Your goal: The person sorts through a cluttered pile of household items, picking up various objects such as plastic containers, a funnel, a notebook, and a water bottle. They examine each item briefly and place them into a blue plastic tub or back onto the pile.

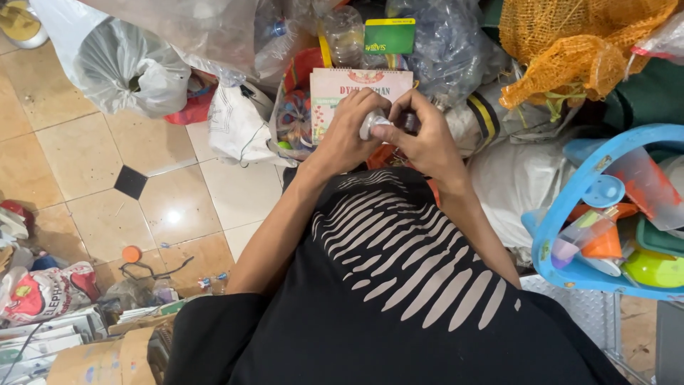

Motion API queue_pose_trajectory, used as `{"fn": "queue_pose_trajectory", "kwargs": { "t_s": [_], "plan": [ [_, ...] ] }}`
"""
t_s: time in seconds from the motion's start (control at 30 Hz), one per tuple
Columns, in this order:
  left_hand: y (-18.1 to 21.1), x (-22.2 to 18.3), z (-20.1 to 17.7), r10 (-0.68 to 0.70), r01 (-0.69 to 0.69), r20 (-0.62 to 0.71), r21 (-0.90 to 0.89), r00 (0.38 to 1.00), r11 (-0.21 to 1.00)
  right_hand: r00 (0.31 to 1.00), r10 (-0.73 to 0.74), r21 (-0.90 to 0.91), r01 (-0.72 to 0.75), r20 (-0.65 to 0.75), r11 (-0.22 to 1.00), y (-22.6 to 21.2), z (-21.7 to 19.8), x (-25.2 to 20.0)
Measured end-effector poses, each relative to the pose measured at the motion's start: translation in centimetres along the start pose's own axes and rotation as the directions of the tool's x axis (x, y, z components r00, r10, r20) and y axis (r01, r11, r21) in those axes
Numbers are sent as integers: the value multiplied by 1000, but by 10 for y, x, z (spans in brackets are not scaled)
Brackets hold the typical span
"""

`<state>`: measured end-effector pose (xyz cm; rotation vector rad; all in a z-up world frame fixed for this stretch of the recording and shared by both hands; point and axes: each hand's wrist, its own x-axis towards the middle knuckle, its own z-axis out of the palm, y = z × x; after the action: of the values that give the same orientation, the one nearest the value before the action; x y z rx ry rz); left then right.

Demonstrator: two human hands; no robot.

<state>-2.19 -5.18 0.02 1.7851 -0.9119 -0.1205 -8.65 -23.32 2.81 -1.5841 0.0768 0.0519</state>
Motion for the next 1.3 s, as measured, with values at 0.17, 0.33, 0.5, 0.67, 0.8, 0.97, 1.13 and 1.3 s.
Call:
{"fn": "queue_pose_trajectory", "kwargs": {
  "t_s": [0.17,0.33,0.5,0.67,0.8,0.97,1.13,1.3],
  "plan": [
    [3,-6,7,-60,60,0,67,998,996,996,30,-12,-29,87,1000,24,-6,-1],
    [7,-13,13,-76,76,12,-14,997,997,994,105,203,-108,27,973,32,-6,-7],
    [4,-21,5,-116,114,-20,-96,993,989,985,167,322,-142,-49,936,29,-6,-9],
    [-13,-35,-11,-361,277,-84,-490,929,827,967,-250,-197,235,-55,952,-41,19,-25],
    [-43,-39,-30,-466,269,-122,-679,877,684,666,-733,-453,701,140,550,-107,50,-57],
    [-40,-43,-70,-426,195,-223,-645,877,739,711,-698,-505,634,84,586,-110,84,-65],
    [-42,-40,-121,-333,73,-236,-709,913,701,688,-724,-535,633,56,560,-112,117,-51],
    [-43,-47,-153,-249,-20,-193,-825,949,565,684,-730,-583,596,8,552,-115,141,-49]
  ]
}}
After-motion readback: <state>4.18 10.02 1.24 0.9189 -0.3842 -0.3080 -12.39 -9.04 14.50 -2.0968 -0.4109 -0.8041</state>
